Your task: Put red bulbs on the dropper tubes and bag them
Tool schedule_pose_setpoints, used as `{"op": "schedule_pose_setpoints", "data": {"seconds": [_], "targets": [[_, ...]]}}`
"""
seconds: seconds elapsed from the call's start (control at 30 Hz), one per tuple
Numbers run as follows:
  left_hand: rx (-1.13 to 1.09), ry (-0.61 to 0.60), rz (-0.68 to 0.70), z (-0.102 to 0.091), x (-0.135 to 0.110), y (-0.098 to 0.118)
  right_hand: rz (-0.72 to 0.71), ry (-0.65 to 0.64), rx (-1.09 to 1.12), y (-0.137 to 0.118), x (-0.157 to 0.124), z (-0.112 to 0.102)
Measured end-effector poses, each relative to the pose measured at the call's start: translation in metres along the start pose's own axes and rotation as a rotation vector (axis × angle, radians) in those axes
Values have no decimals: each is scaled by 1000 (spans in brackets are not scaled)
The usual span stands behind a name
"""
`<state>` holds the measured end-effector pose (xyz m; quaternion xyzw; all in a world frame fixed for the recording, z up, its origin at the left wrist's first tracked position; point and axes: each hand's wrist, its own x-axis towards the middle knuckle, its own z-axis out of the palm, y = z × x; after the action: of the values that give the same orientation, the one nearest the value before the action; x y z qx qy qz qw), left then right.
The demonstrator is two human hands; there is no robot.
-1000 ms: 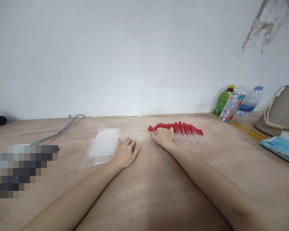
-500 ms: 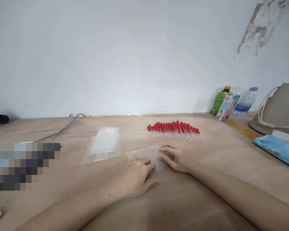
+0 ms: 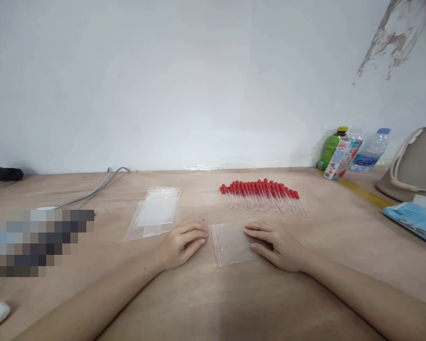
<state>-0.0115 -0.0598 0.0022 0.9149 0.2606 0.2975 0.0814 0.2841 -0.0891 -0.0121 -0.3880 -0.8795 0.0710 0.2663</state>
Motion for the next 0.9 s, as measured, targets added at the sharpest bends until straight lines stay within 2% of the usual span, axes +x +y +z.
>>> {"op": "schedule_pose_setpoints", "data": {"seconds": [0.07, 0.23, 0.37, 0.47, 0.63, 0.9], "targets": [[-25, -90, 52, 0, 1, 3, 1, 1, 0, 0, 0, 0], [-36, -316, 59, -4, 11, 8, 13, 6, -39, 2, 0, 2], [-10, -405, 72, -8, 20, 13, 42, 65, -53, 5, -2, 1], [-5, -391, 61, -3, 25, 16, 43, 49, -1, 8, -3, -1], [16, -289, 53, 8, 29, 18, 79, -23, 48, 7, -2, -4], [87, -226, -86, 12, 28, 23, 81, -165, 24, 8, 2, -6]]}}
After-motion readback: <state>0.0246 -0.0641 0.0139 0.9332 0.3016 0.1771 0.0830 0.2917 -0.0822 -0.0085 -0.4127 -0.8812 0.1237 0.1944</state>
